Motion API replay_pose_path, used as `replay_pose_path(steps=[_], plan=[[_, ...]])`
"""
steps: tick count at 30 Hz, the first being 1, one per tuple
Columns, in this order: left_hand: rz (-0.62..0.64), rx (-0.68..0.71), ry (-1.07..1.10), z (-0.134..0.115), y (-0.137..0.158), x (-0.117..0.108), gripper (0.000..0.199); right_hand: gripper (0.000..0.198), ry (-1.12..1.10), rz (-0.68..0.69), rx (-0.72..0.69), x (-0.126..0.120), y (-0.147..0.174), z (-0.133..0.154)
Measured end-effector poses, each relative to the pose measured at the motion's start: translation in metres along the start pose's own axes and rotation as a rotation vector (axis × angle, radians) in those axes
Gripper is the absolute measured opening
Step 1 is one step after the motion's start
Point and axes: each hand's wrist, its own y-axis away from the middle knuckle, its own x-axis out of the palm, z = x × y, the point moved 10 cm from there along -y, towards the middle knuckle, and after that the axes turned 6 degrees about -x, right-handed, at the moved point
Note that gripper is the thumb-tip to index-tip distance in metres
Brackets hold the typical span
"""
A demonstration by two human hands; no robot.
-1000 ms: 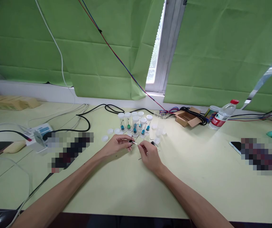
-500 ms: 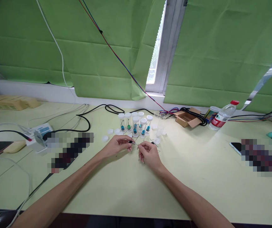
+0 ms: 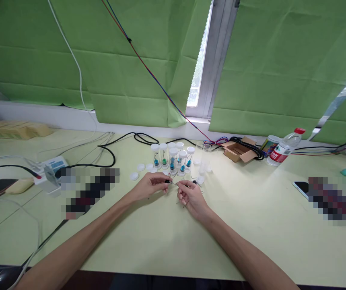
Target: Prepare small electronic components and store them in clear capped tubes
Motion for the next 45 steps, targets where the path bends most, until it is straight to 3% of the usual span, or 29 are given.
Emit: replay_pose_path(steps=[6,16,45], plan=[[-0.020,-0.030,0.020,0.001,0.001,0.002,0.030,0.027,-0.153,0.003,0.058,-0.001,-0.002,-0.003],[-0.024,-0.064,0.139,0.008,0.000,0.004,0.028,0.020,-0.262,0.082,-0.026,0.004,-0.004,0.003],[0.017,-0.079,0.123,0.004,0.003,0.012,0.024,0.028,-0.177,0.086,-0.035,0.001,-0.008,-0.003]])
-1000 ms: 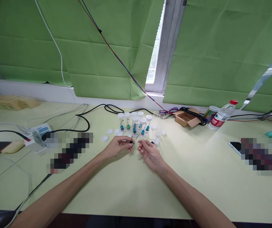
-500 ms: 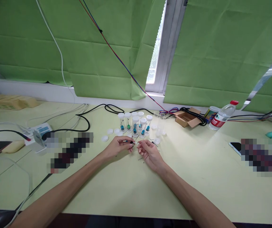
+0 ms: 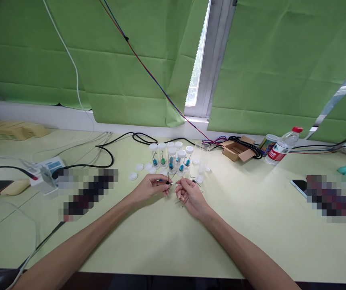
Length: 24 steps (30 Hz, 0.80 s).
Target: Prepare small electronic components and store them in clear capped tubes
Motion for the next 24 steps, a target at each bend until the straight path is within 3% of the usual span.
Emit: replay_pose_path(steps=[12,24], plan=[[-0.022,0.006,0.055,0.004,-0.002,-0.004,0.024,0.027,0.135,0.046,-0.057,0.009,0.005,0.007],[-0.007,0.021,0.097,0.002,-0.002,-0.006,0.026,0.023,0.439,-0.036,-0.335,0.005,0.009,0.036]])
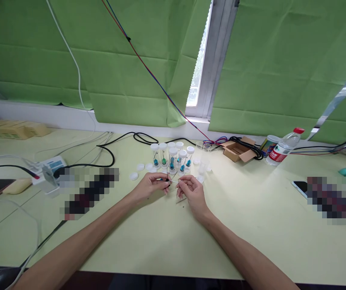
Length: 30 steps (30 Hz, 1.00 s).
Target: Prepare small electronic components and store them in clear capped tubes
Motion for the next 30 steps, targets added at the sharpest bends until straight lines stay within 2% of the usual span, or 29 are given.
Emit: replay_pose_path(steps=[18,30], plan=[[-0.009,-0.014,-0.007,0.0034,0.0010,0.0047,0.028,0.030,0.132,-0.011,-0.016,-0.0027,0.0006,0.0064],[-0.066,-0.010,-0.091,0.0033,0.0036,0.0026,0.027,0.034,0.128,-0.025,0.042,-0.0039,0.0025,0.0011]])
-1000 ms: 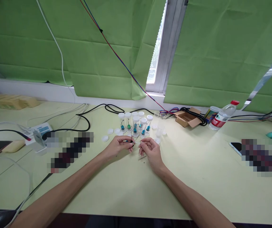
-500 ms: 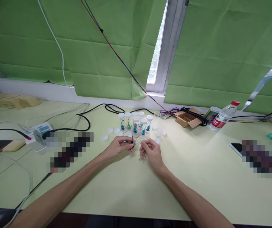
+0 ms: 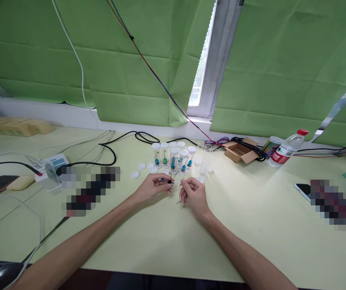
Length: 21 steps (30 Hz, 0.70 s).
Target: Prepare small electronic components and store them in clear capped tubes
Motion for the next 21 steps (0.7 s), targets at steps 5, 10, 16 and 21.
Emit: replay_pose_path(steps=[5,10,16,21], plan=[[-0.008,-0.020,0.009,-0.0002,0.0007,0.0019,0.028,0.032,-0.007,0.000,0.009,-0.0004,-0.0005,-0.0018],[0.005,0.004,-0.003,-0.0013,0.0008,0.0032,0.027,0.031,-0.079,0.027,0.046,0.0019,-0.0006,-0.0065],[0.017,0.028,-0.021,-0.0027,0.0009,0.0044,0.028,0.030,-0.132,0.036,0.096,0.0036,-0.0008,-0.0096],[0.005,0.040,-0.025,-0.0073,0.0014,0.0057,0.026,0.031,-0.190,0.029,0.111,0.0044,-0.0026,-0.0096]])
